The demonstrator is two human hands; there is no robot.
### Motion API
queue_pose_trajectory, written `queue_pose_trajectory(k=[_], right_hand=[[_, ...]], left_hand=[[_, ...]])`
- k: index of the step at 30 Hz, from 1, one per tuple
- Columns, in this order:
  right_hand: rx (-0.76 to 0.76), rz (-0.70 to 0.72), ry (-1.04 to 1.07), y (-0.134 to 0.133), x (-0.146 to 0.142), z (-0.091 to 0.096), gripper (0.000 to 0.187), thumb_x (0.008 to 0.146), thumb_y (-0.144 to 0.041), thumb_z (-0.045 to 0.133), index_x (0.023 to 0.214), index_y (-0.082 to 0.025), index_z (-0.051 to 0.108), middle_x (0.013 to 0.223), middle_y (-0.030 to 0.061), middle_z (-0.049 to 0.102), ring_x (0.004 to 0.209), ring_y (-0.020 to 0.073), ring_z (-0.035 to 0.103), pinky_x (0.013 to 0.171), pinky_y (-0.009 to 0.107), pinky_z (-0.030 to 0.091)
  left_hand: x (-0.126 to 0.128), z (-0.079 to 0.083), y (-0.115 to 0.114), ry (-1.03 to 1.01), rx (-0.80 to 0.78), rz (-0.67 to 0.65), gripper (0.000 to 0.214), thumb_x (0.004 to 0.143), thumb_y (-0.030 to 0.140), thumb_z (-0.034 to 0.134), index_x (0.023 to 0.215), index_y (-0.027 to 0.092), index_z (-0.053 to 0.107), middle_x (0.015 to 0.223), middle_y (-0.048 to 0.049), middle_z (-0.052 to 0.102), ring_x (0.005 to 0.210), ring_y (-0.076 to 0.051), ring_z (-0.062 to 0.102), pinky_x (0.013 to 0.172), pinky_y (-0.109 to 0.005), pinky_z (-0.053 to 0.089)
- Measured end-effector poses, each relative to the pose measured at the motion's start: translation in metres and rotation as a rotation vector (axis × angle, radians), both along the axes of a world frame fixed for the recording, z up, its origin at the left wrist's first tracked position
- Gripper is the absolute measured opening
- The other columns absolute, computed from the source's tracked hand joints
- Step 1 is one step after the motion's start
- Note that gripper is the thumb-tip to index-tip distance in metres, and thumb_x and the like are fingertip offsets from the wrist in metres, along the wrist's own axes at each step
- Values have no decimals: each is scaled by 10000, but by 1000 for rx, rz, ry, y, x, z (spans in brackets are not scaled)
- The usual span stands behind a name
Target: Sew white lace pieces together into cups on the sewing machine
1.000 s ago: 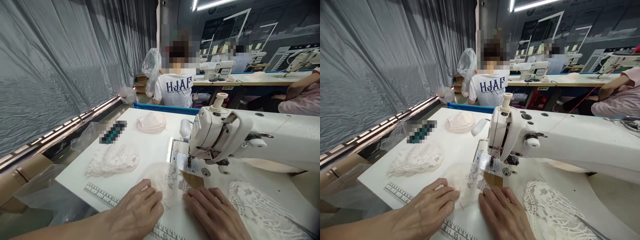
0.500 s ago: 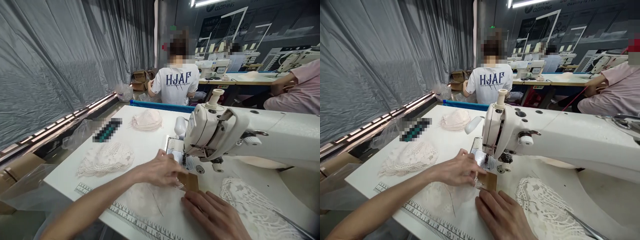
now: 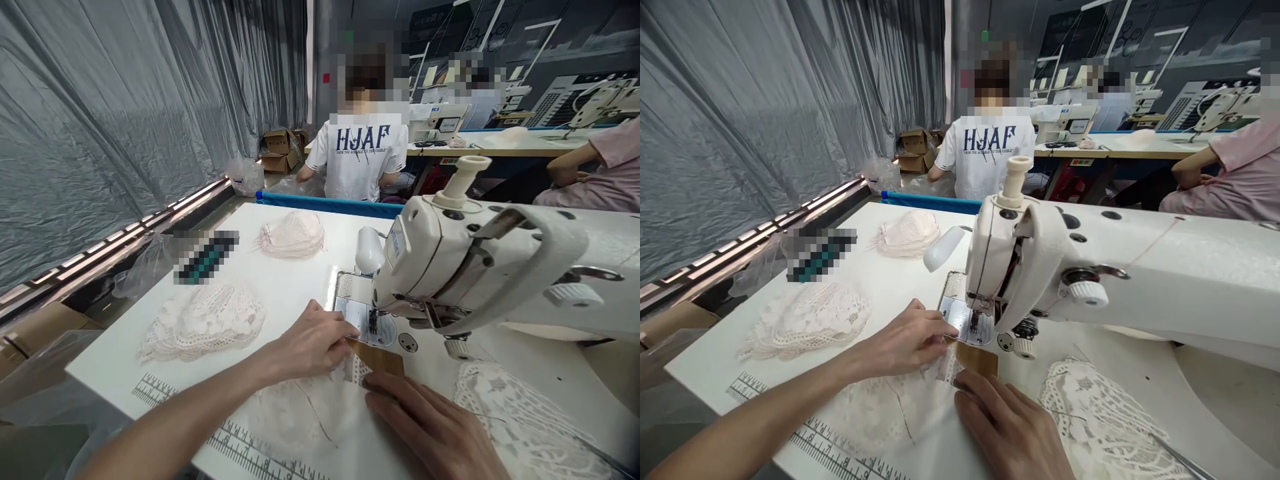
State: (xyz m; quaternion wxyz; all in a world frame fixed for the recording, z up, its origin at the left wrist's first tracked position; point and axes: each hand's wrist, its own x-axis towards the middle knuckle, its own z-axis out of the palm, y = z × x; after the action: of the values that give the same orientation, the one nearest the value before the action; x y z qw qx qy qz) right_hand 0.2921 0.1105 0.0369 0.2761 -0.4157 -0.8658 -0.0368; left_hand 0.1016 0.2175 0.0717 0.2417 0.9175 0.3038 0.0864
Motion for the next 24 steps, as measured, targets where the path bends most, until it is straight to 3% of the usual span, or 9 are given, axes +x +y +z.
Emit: queue_pose_trajectory(k=[9,19,22,24], right_hand=[[29,8,-84,1,6,-9,313,911,-172,345,1068,-176,616,1189,96,627,956,185,633,724,291,554],[71,58,-137,6,9,-10,341,936,-205,327,1095,-156,625,1155,109,646,923,181,654,694,271,563],[66,50,-173,6,8,-9,333,935,-179,326,1074,-136,626,1154,135,641,892,184,660,676,277,560],[68,30,-172,5,5,-7,335,938,-189,321,1063,-123,625,1150,152,638,882,193,660,659,287,557]], left_hand=[[1,-9,0,-12,78,-12,206,893,169,449,1012,174,618,801,-2,611,689,-121,511,768,-304,317],[0,-18,1,-37,122,-27,186,887,148,465,1013,168,601,782,2,594,698,-124,530,766,-307,333],[1,-16,3,-72,233,22,196,891,138,481,1067,158,564,853,-20,583,753,-135,530,763,-308,354],[2,-11,0,-99,384,130,248,895,108,461,1133,141,522,944,-65,573,836,-166,527,742,-313,369]])
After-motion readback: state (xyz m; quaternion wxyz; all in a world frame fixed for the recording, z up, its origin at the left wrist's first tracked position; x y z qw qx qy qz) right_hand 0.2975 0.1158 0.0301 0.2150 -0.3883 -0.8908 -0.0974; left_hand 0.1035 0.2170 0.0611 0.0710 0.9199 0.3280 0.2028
